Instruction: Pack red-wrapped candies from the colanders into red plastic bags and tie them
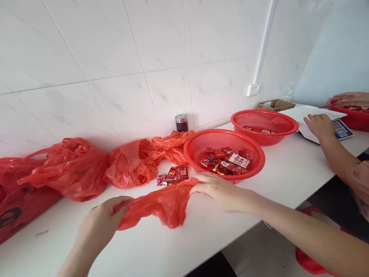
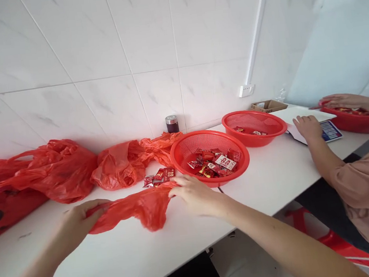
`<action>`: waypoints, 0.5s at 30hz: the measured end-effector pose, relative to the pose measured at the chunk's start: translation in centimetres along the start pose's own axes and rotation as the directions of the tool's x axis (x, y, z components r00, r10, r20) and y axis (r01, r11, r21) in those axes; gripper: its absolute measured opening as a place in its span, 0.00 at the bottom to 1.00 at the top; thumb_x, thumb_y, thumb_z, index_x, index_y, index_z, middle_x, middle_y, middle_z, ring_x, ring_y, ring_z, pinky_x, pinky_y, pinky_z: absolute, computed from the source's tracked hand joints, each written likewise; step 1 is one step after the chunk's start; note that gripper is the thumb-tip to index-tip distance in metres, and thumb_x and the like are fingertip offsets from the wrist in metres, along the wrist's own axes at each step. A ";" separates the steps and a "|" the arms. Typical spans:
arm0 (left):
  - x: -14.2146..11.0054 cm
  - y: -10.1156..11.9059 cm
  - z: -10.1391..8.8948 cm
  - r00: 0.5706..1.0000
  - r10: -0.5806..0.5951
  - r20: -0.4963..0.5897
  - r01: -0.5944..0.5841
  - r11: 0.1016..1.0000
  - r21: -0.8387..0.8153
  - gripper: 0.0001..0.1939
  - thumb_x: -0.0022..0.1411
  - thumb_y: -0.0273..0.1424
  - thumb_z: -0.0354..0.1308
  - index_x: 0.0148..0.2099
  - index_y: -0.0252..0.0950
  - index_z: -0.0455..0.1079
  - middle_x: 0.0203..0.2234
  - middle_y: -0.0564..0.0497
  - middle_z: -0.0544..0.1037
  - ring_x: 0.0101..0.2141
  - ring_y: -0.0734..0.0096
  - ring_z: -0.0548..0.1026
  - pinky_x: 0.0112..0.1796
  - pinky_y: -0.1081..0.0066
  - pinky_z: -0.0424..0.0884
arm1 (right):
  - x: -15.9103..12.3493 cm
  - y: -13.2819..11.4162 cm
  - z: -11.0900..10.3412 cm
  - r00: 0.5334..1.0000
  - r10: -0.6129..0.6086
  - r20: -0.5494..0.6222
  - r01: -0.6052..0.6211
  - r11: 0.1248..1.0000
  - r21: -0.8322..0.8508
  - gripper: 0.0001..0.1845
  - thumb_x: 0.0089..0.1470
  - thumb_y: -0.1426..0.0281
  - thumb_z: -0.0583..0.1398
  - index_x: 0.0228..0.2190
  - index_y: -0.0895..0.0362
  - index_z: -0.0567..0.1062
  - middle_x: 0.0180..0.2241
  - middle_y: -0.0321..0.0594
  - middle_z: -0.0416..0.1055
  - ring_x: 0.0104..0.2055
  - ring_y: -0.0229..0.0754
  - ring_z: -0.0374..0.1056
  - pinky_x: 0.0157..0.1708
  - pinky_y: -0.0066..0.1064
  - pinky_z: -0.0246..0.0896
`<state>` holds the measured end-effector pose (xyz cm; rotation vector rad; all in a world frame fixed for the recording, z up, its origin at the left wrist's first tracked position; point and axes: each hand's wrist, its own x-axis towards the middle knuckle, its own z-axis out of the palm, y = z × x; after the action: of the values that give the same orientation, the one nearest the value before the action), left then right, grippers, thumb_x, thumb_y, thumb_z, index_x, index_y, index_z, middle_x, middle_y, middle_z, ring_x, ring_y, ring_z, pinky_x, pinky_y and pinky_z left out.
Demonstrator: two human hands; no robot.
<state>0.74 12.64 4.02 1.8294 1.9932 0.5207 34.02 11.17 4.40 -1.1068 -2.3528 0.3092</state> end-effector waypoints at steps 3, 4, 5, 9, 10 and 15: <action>-2.1 2.9 1.3 0.985 -0.008 0.173 0.055 0.962 -0.268 0.18 0.60 0.45 0.54 0.46 0.44 0.76 0.34 0.52 0.82 0.37 0.58 0.77 0.36 0.68 0.69 | 0.7 -2.8 0.4 0.983 -0.112 -0.148 0.108 0.994 -0.031 0.19 0.57 0.79 0.51 0.42 0.55 0.78 0.53 0.45 0.70 0.55 0.45 0.64 0.54 0.40 0.59; -2.8 3.8 1.7 0.973 0.012 0.230 0.079 0.921 -0.382 0.20 0.59 0.47 0.55 0.46 0.42 0.76 0.34 0.52 0.82 0.36 0.58 0.77 0.36 0.68 0.70 | 1.2 -3.6 0.9 0.978 -0.159 -0.133 0.159 0.987 -0.014 0.18 0.58 0.78 0.51 0.42 0.55 0.77 0.48 0.44 0.73 0.50 0.43 0.67 0.51 0.37 0.61; -3.4 4.6 2.1 0.963 0.034 0.268 0.104 0.870 -0.482 0.21 0.59 0.48 0.56 0.47 0.41 0.76 0.33 0.51 0.82 0.35 0.58 0.76 0.35 0.69 0.70 | 1.7 -4.1 1.6 0.972 -0.216 -0.095 0.217 0.976 -0.004 0.17 0.59 0.77 0.51 0.42 0.55 0.76 0.42 0.42 0.76 0.44 0.41 0.69 0.48 0.35 0.63; -4.9 5.5 3.4 0.965 0.028 0.261 0.172 0.685 -0.708 0.21 0.59 0.47 0.59 0.48 0.38 0.76 0.28 0.51 0.79 0.32 0.65 0.74 0.32 0.73 0.69 | 3.0 -3.3 5.8 0.921 -0.375 -0.102 0.357 0.920 -0.160 0.11 0.61 0.70 0.54 0.43 0.55 0.75 0.38 0.40 0.76 0.39 0.43 0.67 0.41 0.36 0.60; -5.1 5.4 3.8 0.965 0.001 0.263 0.199 0.653 -0.731 0.21 0.59 0.46 0.60 0.47 0.38 0.76 0.26 0.51 0.78 0.30 0.67 0.73 0.29 0.75 0.69 | 3.0 -2.7 6.8 0.908 -0.399 -0.125 0.369 0.905 -0.211 0.12 0.61 0.69 0.55 0.45 0.54 0.74 0.39 0.39 0.76 0.39 0.43 0.67 0.40 0.36 0.58; -5.8 5.0 6.0 0.945 -0.013 0.327 0.282 0.541 -0.792 0.16 0.56 0.44 0.63 0.36 0.34 0.78 0.16 0.54 0.71 0.19 0.75 0.63 0.18 0.78 0.63 | 2.7 -1.3 9.2 0.899 -0.413 -0.147 0.338 0.866 -0.368 0.07 0.62 0.75 0.53 0.39 0.58 0.71 0.28 0.34 0.73 0.31 0.39 0.62 0.31 0.33 0.50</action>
<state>8.53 7.39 1.56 1.0238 1.2932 0.8981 26.77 12.53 -1.89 -0.7401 -2.4009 -0.3534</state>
